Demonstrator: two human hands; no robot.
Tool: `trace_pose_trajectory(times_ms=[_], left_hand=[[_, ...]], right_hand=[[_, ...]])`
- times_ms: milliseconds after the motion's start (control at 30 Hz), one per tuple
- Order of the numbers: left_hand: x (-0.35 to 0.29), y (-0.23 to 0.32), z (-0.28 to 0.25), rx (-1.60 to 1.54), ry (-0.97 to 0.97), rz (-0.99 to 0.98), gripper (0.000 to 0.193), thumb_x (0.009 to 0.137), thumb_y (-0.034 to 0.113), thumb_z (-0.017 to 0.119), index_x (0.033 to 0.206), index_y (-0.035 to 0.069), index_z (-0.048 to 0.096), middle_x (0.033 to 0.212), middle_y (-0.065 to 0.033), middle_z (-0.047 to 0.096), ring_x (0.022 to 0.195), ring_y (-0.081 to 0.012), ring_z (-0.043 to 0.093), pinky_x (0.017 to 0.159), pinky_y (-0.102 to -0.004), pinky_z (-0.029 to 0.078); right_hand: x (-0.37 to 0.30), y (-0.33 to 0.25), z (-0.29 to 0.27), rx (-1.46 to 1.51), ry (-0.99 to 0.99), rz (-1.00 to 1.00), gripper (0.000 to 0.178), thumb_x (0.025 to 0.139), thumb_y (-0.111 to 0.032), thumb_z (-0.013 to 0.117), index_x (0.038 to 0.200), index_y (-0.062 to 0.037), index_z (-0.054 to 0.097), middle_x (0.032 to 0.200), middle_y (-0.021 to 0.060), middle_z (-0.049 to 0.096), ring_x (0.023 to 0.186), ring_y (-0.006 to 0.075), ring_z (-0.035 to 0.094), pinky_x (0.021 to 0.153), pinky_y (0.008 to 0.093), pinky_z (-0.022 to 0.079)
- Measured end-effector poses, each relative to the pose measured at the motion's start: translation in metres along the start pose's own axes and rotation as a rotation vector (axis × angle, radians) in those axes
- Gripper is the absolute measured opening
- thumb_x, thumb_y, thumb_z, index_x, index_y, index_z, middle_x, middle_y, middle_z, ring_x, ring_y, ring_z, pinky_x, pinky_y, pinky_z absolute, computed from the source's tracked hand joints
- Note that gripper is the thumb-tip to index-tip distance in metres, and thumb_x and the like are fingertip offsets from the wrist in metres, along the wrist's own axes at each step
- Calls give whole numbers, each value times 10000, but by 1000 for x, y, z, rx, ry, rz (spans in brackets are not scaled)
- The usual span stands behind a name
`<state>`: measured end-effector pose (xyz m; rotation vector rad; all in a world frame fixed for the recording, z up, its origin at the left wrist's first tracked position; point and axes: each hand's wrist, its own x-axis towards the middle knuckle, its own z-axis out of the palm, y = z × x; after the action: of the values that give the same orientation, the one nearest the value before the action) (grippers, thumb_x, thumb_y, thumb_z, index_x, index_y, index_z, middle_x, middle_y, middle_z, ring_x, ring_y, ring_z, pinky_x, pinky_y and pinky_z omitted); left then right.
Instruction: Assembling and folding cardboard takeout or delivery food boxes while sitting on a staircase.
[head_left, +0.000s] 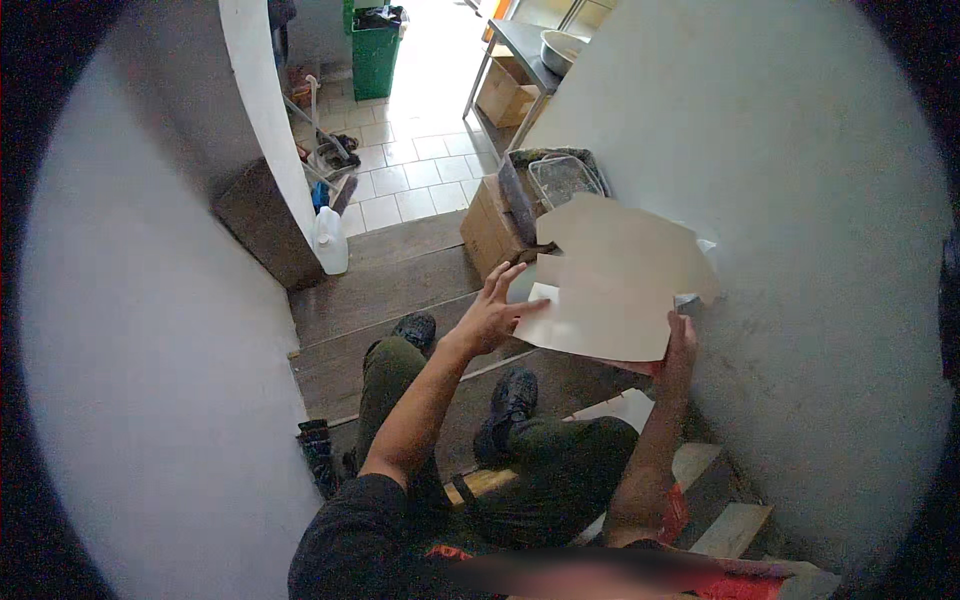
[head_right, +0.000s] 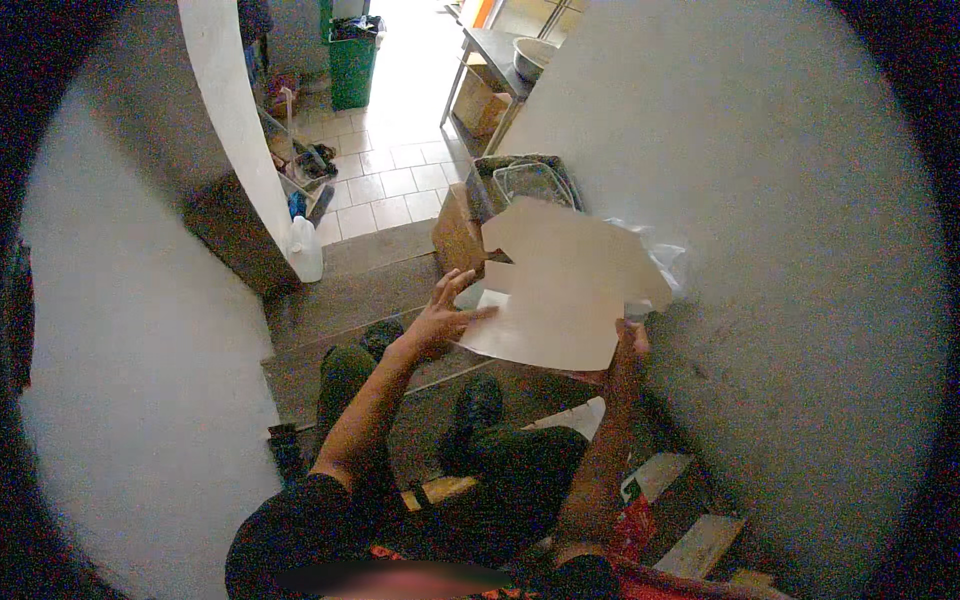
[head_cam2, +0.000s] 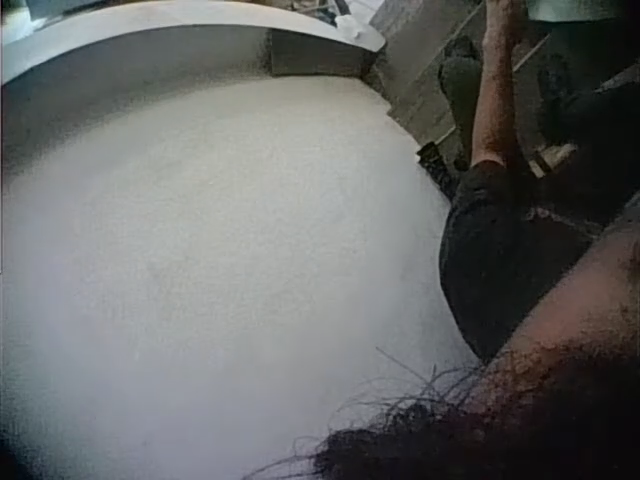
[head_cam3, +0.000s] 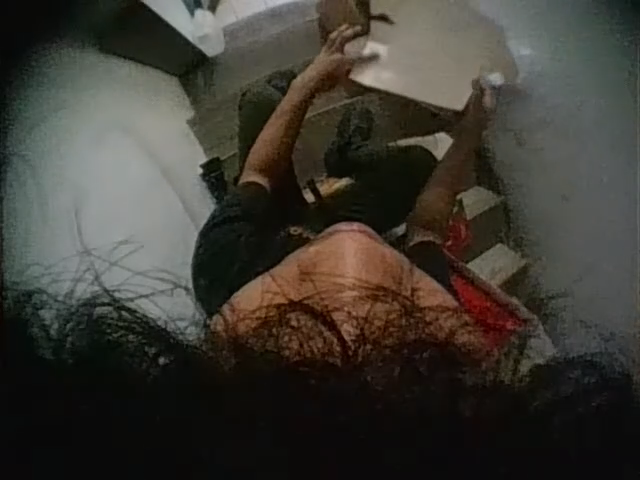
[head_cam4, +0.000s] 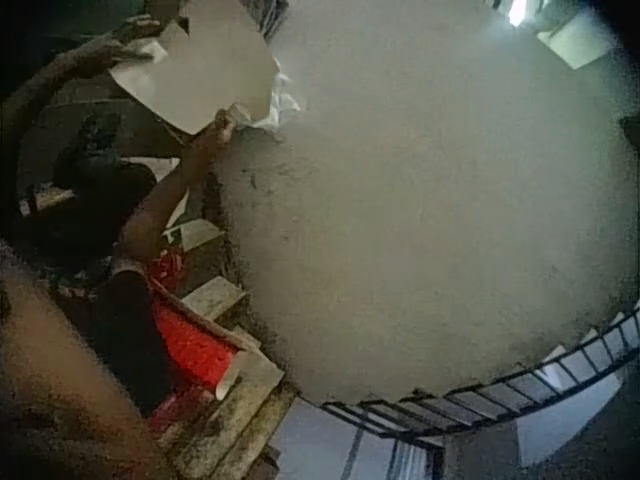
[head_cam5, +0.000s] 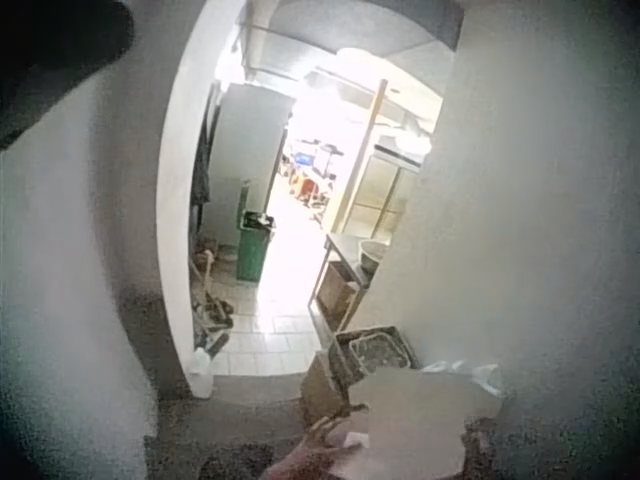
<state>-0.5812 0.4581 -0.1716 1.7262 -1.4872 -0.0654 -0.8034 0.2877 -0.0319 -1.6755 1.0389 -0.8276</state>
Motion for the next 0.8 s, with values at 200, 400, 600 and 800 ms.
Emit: trace_pose_trajectory(times_ms=[200, 400, 600, 800], left_hand=[[5, 11, -9, -115, 413, -48, 169, 744, 150, 674, 910, 164, 695, 1331, -114, 406, 1251, -373, 321, 982, -478, 340], [11, 48, -4, -621, 486, -262, 234, 874, 217, 602, 1047, 62, 617, 1064, -103, 606, 949, -272, 586, 852, -399, 439], [0, 53, 14, -1868, 219, -874, 283, 895, 142, 523, 1141, 7, 488, 1001, -125, 610, 878, -258, 628, 766, -359, 531], [-5, 31, 27, -2298, 73, -727, 268, 917, 162, 485, 1121, -11, 501, 1046, -145, 619, 953, -278, 613, 862, -398, 507]], right_hand=[[-13, -7, 18, 668, -78, 81, 432, 941, -249, 494, 1315, -61, 389, 1233, 138, 508, 1079, 235, 555, 860, 383, 507], [-32, -6, 70, -513, -534, -454, 516, 791, -75, 664, 1263, -46, 456, 1280, 144, 483, 1127, 282, 527, 944, 389, 448], [-31, -2, 94, -605, -727, -518, 501, 740, -105, 711, 1202, -94, 518, 1295, 144, 461, 1165, 323, 491, 966, 372, 423], [-36, -7, 90, -616, -669, -625, 489, 757, -148, 721, 1197, -82, 518, 1276, 131, 490, 1160, 273, 506, 932, 353, 437]])
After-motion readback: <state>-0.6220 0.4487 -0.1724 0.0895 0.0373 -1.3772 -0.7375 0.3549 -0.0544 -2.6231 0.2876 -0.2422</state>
